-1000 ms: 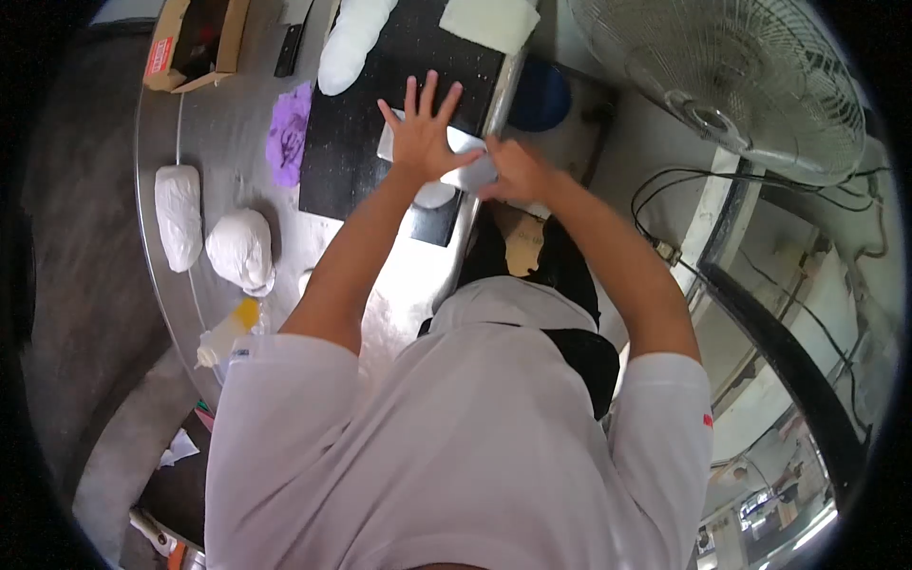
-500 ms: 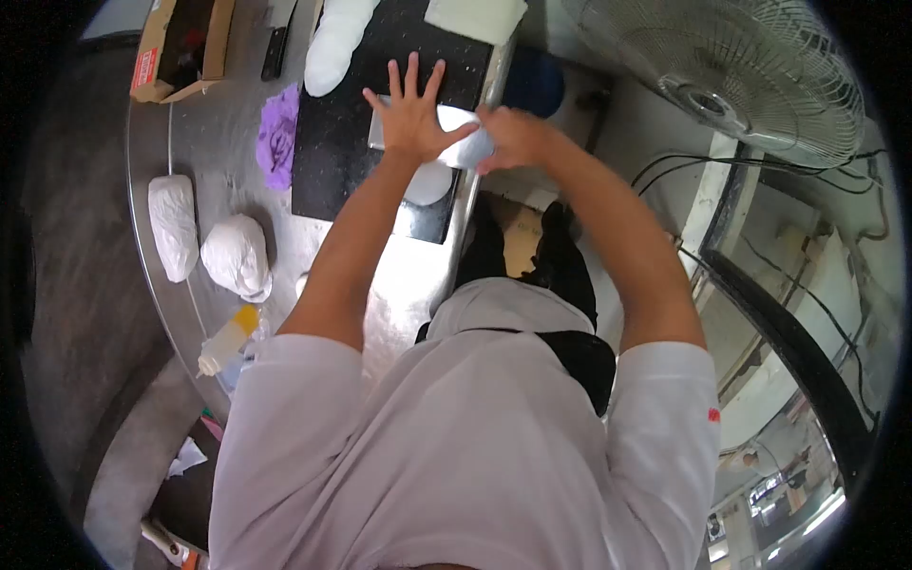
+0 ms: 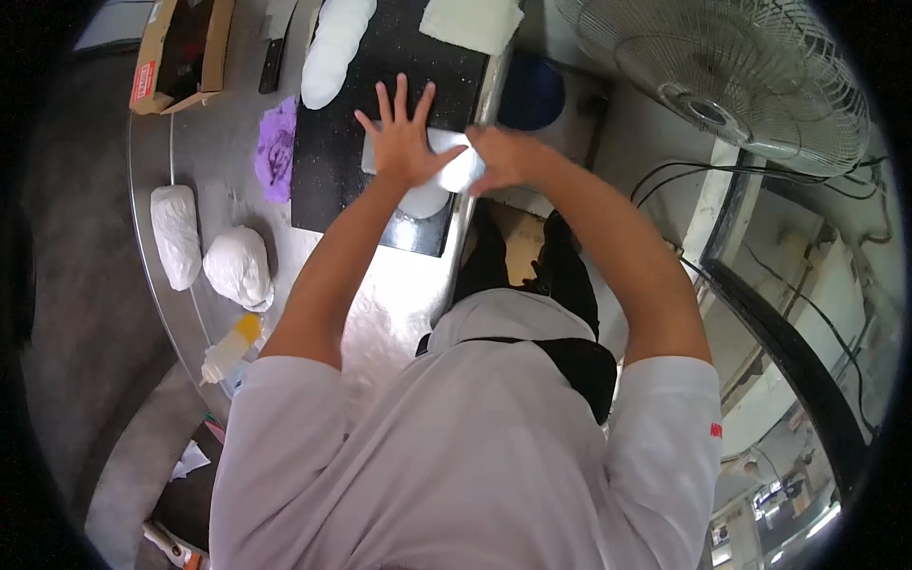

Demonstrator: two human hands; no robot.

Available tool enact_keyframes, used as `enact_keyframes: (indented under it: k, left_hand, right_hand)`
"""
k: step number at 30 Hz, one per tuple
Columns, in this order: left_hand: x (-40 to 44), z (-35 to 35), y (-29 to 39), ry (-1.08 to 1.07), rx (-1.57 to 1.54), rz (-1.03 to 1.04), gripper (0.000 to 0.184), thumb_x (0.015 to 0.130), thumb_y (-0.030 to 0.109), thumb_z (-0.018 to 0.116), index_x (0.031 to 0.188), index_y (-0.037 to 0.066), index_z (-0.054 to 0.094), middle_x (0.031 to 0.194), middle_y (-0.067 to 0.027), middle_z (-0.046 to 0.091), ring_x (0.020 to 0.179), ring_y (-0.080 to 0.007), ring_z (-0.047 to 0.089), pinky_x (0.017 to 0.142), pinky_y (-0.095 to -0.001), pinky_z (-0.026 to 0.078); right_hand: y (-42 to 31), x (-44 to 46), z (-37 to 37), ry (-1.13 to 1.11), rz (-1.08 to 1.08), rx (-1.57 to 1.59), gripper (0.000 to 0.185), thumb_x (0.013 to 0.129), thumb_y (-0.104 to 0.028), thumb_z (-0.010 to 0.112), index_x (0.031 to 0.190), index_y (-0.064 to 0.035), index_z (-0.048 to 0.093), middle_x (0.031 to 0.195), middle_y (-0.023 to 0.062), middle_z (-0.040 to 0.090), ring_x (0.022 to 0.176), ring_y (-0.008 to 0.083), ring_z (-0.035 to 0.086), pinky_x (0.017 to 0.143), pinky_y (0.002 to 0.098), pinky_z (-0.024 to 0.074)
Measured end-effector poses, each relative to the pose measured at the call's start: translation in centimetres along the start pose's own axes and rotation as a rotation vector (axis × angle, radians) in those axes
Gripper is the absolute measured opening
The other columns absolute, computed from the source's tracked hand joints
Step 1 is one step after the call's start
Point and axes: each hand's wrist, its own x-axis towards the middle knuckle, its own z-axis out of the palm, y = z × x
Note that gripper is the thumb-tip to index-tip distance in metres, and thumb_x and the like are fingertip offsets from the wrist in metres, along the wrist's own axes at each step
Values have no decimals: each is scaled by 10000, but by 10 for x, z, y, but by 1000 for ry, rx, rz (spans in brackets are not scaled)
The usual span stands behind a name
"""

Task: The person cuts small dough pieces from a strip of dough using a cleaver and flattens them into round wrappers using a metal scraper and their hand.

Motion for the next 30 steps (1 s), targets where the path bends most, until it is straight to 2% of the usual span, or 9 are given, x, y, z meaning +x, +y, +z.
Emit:
enact_keyframes:
  k: [6,11,12,14,18,20,24,27,30]
  left_hand:
    - [11,-3,9,-11,-4,63,1091,732,830,625,1615,255,345,1716,-155,147,1556,-502,47,1057,-860,33]
    - [34,-12,-1,-14,51,58,1125,723,818,649,1638,292,260,1726,-131,102,1565,-467,41,1093,-837,70]
    - [24,-13,-2,-63,40,70,1126,718,807,663,1637,287,271,1727,-142,86,1566,-471,16,1096,-833,58]
    - [-6,-11,0,-125,2,89,1135,710,803,669,1637,278,279,1724,-163,84,1561,-491,-5,1093,-834,44]
    - [6,-1,5,0,-48,112,1057,735,744,670,1617,261,345,1712,-191,142,1530,-564,73,1041,-871,58]
    - [15,-7,7,57,-21,76,1015,752,716,670,1610,271,358,1711,-180,154,1526,-570,77,1038,-873,72]
    - [22,-6,2,79,6,-23,1058,744,707,693,1632,304,283,1719,-152,130,1534,-547,82,1070,-853,100]
    - [0,-1,8,-12,-31,34,1092,725,718,707,1637,308,267,1722,-154,115,1550,-524,23,1082,-847,44]
    - [16,-2,12,-18,-82,73,1063,739,711,696,1631,293,296,1722,-153,123,1554,-516,25,1065,-860,31]
  right_hand:
    - [9,-9,19,96,65,66,938,644,-527,914,1226,64,475,1052,341,669,1032,492,674,842,527,565]
    - [21,13,-1,168,-6,-34,903,669,-517,905,1217,56,473,1013,336,678,1004,482,686,846,522,564]
    - [6,5,-5,31,57,75,882,683,-510,903,1208,56,475,1001,326,679,1010,478,685,846,520,560]
    - [0,-11,23,51,36,30,878,712,-564,873,1199,34,453,958,318,672,977,521,669,840,545,549]
    - [8,-9,20,-8,108,0,879,705,-545,880,1207,32,446,965,309,673,976,515,670,825,527,559]
    - [11,-2,-7,88,39,-28,845,687,-431,916,1233,38,474,986,293,687,990,479,685,848,510,566]
    - [-2,8,-25,52,43,-136,846,689,-424,914,1243,39,476,1029,285,688,1016,463,686,863,500,566]
    - [-3,-2,-13,-86,89,-69,904,681,-434,919,1276,64,454,1122,318,667,1068,471,672,888,494,560]
    - [9,-8,1,-22,113,-30,851,698,-482,897,1242,6,460,996,311,686,999,484,677,893,525,538]
